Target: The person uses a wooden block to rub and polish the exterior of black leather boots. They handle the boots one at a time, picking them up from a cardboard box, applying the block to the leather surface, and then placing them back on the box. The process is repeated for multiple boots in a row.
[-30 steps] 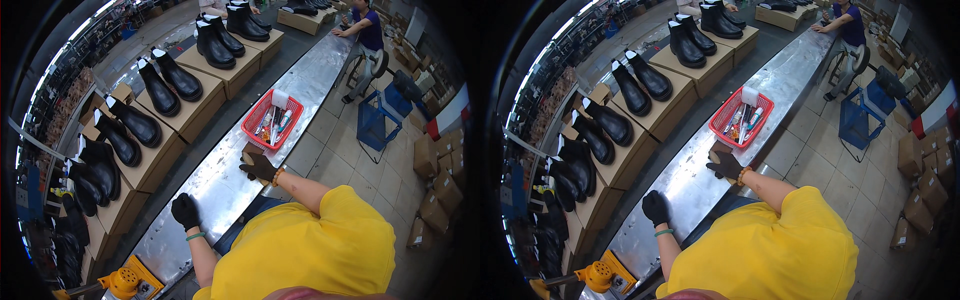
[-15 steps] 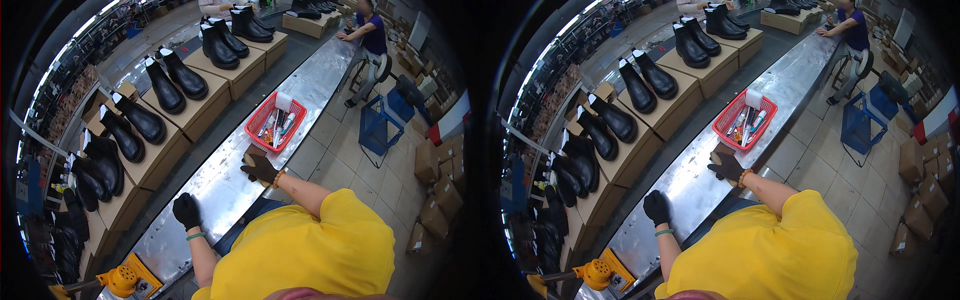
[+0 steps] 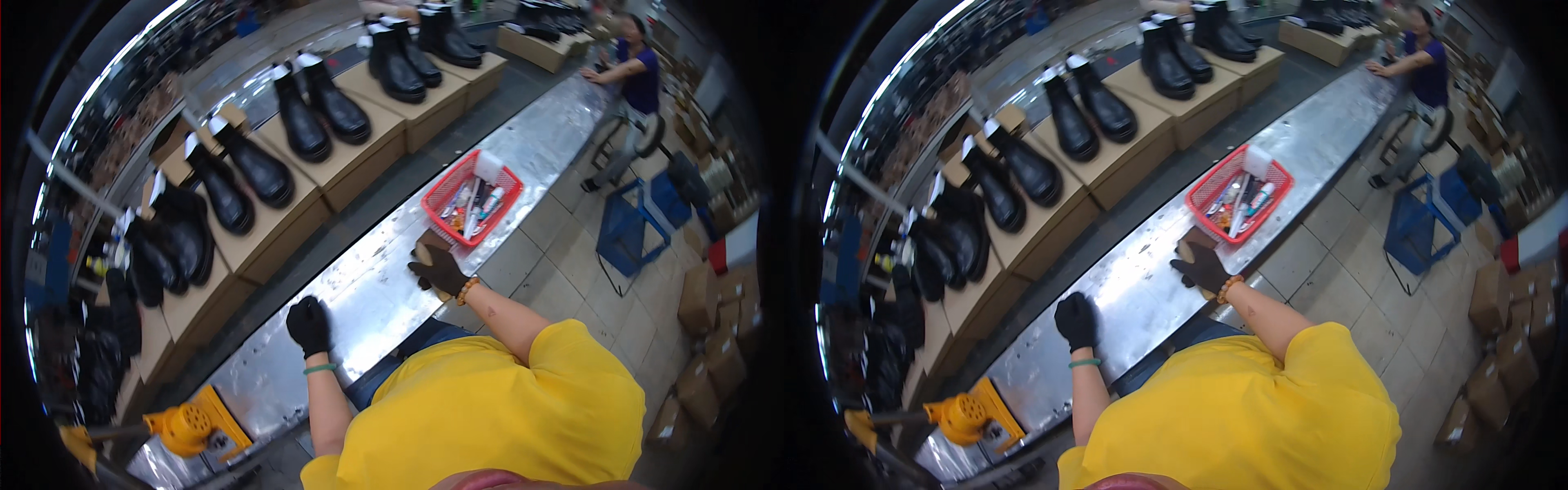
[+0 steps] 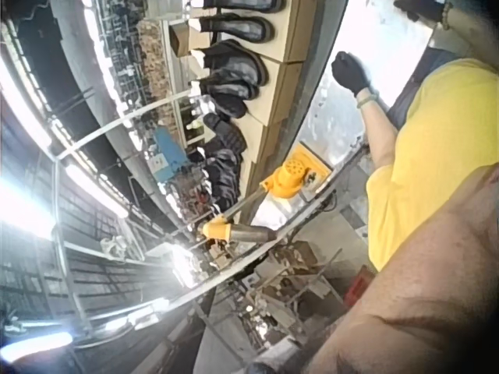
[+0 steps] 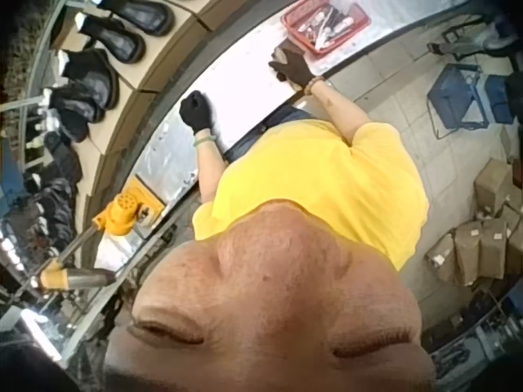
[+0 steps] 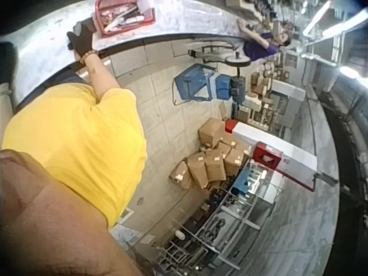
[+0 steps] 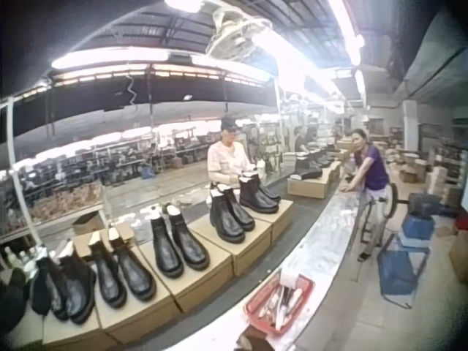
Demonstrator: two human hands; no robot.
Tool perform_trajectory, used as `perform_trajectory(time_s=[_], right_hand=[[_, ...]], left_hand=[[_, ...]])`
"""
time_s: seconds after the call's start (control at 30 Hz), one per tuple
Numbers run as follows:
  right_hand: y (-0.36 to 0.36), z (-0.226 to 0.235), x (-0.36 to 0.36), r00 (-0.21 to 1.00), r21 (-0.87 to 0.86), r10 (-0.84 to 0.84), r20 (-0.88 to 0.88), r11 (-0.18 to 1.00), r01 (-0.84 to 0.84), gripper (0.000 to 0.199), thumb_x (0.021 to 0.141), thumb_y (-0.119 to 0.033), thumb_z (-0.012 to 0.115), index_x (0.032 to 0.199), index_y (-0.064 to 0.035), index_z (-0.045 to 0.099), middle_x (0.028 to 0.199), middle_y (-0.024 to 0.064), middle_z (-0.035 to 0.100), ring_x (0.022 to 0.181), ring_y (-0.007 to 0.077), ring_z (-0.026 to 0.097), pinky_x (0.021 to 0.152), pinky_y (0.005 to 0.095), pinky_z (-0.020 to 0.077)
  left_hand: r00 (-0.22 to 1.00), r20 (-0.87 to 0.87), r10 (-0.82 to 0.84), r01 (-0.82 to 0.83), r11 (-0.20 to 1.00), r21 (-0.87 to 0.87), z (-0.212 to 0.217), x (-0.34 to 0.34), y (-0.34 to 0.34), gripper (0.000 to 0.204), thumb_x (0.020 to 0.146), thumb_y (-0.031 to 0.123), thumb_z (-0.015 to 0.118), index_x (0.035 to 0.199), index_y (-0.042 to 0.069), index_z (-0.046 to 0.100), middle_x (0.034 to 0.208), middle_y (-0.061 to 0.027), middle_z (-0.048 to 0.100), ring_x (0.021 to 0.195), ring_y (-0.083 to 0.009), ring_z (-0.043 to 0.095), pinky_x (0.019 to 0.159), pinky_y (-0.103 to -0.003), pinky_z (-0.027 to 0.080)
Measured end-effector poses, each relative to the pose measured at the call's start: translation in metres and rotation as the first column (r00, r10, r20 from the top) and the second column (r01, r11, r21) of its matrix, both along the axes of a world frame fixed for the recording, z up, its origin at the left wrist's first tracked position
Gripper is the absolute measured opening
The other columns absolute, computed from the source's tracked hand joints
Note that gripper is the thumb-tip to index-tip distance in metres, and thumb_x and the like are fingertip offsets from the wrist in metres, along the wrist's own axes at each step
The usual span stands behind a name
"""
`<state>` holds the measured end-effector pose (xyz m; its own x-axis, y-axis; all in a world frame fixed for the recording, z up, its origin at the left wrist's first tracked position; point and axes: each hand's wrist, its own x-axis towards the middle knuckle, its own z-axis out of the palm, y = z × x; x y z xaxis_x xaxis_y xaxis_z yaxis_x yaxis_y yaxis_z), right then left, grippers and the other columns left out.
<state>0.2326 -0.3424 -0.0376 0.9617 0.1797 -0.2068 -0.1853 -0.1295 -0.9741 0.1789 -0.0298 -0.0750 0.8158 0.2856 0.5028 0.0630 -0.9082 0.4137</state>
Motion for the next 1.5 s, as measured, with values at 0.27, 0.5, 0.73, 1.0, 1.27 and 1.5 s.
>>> perform_trajectory(time_s=[0.27,0.5,0.73,1.0,1.27,1.5], right_hand=[[-0.003,-0.017,0.004,0.999,0.043,-0.051,-0.019,0.998,0.052,0.031,0.080,-0.013,0.068,0.105,-0.0010,0.055,0.069,0.0045,0.057,0.047,0.0118,0.055,0.041,0.0271,0.0471],[0.001,-0.006,0.003,0.998,0.049,-0.054,0.021,0.997,0.053,0.029,0.080,-0.011,0.066,0.105,0.0003,0.055,0.071,0.0046,0.057,0.047,0.0126,0.055,0.043,0.0257,0.0473],[-0.002,-0.014,0.007,1.000,0.021,-0.010,-0.009,1.000,0.010,0.033,0.081,-0.012,0.064,0.109,-0.0021,0.051,0.073,0.0056,0.055,0.053,0.0141,0.055,0.045,0.0275,0.0497],[0.003,-0.004,0.004,0.996,0.045,-0.052,-0.067,0.997,0.055,0.030,0.083,-0.009,0.062,0.110,-0.0009,0.052,0.078,0.0064,0.058,0.052,0.0135,0.057,0.046,0.0267,0.0508],[0.006,-0.002,0.005,0.991,0.041,-0.080,-0.110,0.996,0.085,0.030,0.081,-0.006,0.061,0.108,-0.0002,0.050,0.074,0.0042,0.056,0.050,0.0127,0.054,0.044,0.0272,0.0486],[0.010,-0.004,0.006,0.986,0.033,-0.116,-0.116,0.992,0.121,0.024,0.081,-0.007,0.062,0.103,-0.0020,0.053,0.070,0.0033,0.055,0.048,0.0124,0.053,0.042,0.0267,0.0474]], left_hand=[[0.997,0.067,0.033,-0.028,0.997,-0.075,-0.011,0.004,-0.003,0.010,0.075,0.022,0.063,0.076,0.013,0.067,0.064,-0.0084,0.057,0.063,-0.0285,0.057,0.060,-0.040,0.045],[1.000,0.016,-0.001,0.003,0.987,-0.163,0.001,0.002,-0.004,0.015,0.080,0.024,0.061,0.075,0.012,0.067,0.064,-0.0083,0.057,0.064,-0.0273,0.058,0.060,-0.039,0.045],[0.929,0.209,0.306,-0.140,0.812,-0.566,-0.005,0.009,0.053,0.019,0.086,0.021,0.061,0.096,0.005,0.066,0.085,-0.0111,0.065,0.076,-0.0250,0.063,0.071,-0.034,0.049],[0.699,0.421,0.578,-0.249,0.748,-0.615,0.083,0.044,0.205,0.050,0.078,0.023,0.072,0.120,0.005,0.052,0.117,-0.0175,0.049,0.099,-0.0256,0.054,0.081,-0.034,0.048],[0.767,0.098,0.634,-0.579,0.750,-0.318,0.133,0.085,0.316,0.082,0.067,0.050,0.072,0.129,0.005,0.044,0.133,-0.0233,0.042,0.121,-0.0377,0.044,0.097,-0.043,0.040],[0.823,-0.034,0.567,-0.566,0.824,0.028,0.105,0.085,0.423,0.063,0.072,0.047,0.069,0.114,0.001,0.058,0.107,-0.0153,0.062,0.101,-0.0276,0.060,0.083,-0.036,0.047]])
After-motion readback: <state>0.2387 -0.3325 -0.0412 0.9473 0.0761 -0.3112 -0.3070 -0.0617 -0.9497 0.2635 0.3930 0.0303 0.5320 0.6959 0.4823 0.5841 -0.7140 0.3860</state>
